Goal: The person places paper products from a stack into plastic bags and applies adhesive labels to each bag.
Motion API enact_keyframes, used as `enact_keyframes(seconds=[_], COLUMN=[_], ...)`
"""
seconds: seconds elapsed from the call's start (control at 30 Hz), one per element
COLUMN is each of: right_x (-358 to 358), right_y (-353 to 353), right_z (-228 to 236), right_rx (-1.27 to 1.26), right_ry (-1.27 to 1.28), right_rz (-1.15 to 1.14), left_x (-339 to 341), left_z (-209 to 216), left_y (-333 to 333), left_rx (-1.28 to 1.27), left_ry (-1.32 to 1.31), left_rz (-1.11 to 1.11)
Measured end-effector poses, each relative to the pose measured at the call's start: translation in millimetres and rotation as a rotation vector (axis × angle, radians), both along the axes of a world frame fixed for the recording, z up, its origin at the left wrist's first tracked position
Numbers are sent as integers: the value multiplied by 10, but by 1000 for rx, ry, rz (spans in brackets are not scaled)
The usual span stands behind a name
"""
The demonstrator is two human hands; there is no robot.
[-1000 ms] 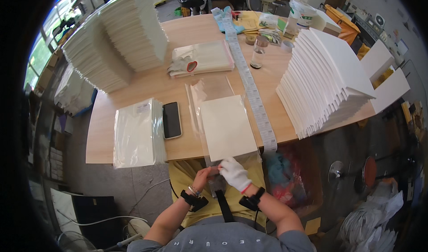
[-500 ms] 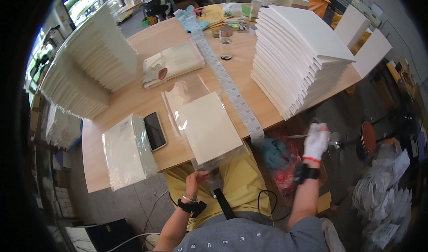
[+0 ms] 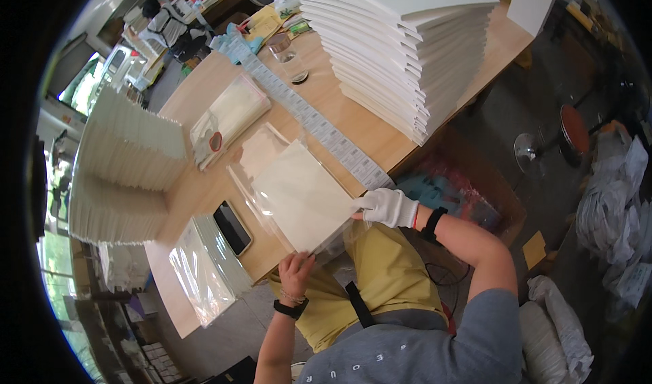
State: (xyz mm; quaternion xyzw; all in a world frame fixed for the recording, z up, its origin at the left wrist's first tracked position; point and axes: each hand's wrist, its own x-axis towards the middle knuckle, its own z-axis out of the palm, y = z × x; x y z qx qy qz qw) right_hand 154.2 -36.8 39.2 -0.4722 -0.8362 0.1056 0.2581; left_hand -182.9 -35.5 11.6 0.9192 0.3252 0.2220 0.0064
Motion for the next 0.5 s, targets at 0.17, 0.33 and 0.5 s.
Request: enact_keyframes(seconds=[0.17,0.33,0.5], right_x=[224,3,-350], right_y=[98,88,41], right_z=[-134,-107,-312], right_rx=[-108,-229,-110], right_ry=[171,88,55], right_rz=[240,-92,-514], left_x=[-7,57,51], left_z=[6,-125,-319], left_y=[-51,-83,-26], left_rx=[-144,-498,-908], left_ry=[-138,-382,-655], left_rz=[-33,339,677])
